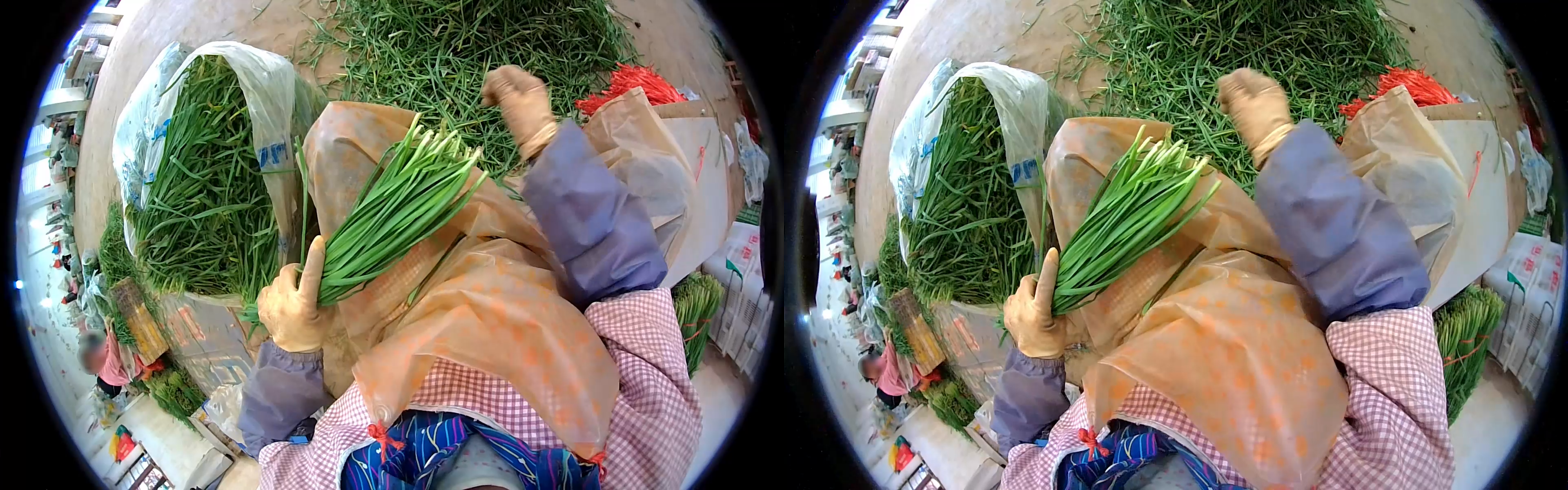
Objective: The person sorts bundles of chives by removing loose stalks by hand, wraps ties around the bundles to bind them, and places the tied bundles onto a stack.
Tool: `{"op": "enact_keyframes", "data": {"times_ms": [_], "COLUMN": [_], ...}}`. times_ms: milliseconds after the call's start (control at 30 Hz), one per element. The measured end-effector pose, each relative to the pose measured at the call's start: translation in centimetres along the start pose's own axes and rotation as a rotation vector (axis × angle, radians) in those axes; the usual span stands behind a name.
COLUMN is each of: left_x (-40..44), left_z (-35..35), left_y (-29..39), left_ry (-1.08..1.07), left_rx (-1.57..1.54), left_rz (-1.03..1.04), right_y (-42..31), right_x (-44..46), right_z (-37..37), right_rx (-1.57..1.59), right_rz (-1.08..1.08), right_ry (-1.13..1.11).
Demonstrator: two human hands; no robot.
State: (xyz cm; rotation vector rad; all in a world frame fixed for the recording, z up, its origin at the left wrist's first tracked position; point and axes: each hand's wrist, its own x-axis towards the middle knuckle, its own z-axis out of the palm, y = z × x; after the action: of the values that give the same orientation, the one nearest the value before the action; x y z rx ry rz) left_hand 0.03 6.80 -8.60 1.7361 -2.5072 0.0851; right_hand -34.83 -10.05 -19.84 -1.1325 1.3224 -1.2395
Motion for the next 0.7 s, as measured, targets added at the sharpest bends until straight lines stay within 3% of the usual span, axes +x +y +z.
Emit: {"op": "enact_keyframes", "data": {"times_ms": [33, 100, 167, 233, 300, 367, 467, 500, 567, 667, 700], "left_x": [0.0, 0.4, 0.8, 1.3, 1.3, 1.3, 2.5, 3.3, 5.4, 10.8, 12.7], "left_z": [0.0, 0.1, -0.3, -1.0, -1.2, -1.6, -2.8, -3.3, -4.4, -7.4, -8.6], "left_y": [-0.1, -0.2, 0.2, 0.7, 0.6, 0.6, 0.4, 0.1, -0.7, -0.3, 0.4], "left_ry": [0.003, 0.005, -0.011, -0.046, -0.058, -0.091, -0.094, -0.105, -0.129, -0.097, -0.082], "left_rx": [0.004, 0.002, -0.016, -0.045, -0.03, 0.003, -0.002, -0.002, 0.001, 0.195, 0.272], "left_rz": [0.005, 0.017, 0.014, -0.011, -0.006, -0.007, 0.028, 0.051, 0.094, 0.24, 0.284], "right_y": [-0.1, -0.7, -2.2, -4.4, -4.0, -0.6, 4.0, 4.1, 5.7, -2.3, -3.9], "right_x": [0.5, -0.1, -1.2, -2.9, -3.3, -2.1, 2.6, 2.9, 3.0, -0.5, -1.3], "right_z": [-1.3, -1.1, 0.2, 2.2, 2.8, 2.1, -4.5, -6.5, -7.5, -3.1, -3.9], "right_rx": [0.102, 0.19, 0.085, -0.121, -0.105, -0.149, -0.269, -0.373, -0.567, -0.101, 0.166], "right_rz": [0.105, 0.027, 0.205, 0.246, 0.231, -0.114, 0.024, 0.122, -0.004, -0.056, 0.022], "right_ry": [0.044, -0.192, -0.455, -0.469, -0.413, -0.146, 0.348, 0.384, 0.426, 0.304, -0.066]}}
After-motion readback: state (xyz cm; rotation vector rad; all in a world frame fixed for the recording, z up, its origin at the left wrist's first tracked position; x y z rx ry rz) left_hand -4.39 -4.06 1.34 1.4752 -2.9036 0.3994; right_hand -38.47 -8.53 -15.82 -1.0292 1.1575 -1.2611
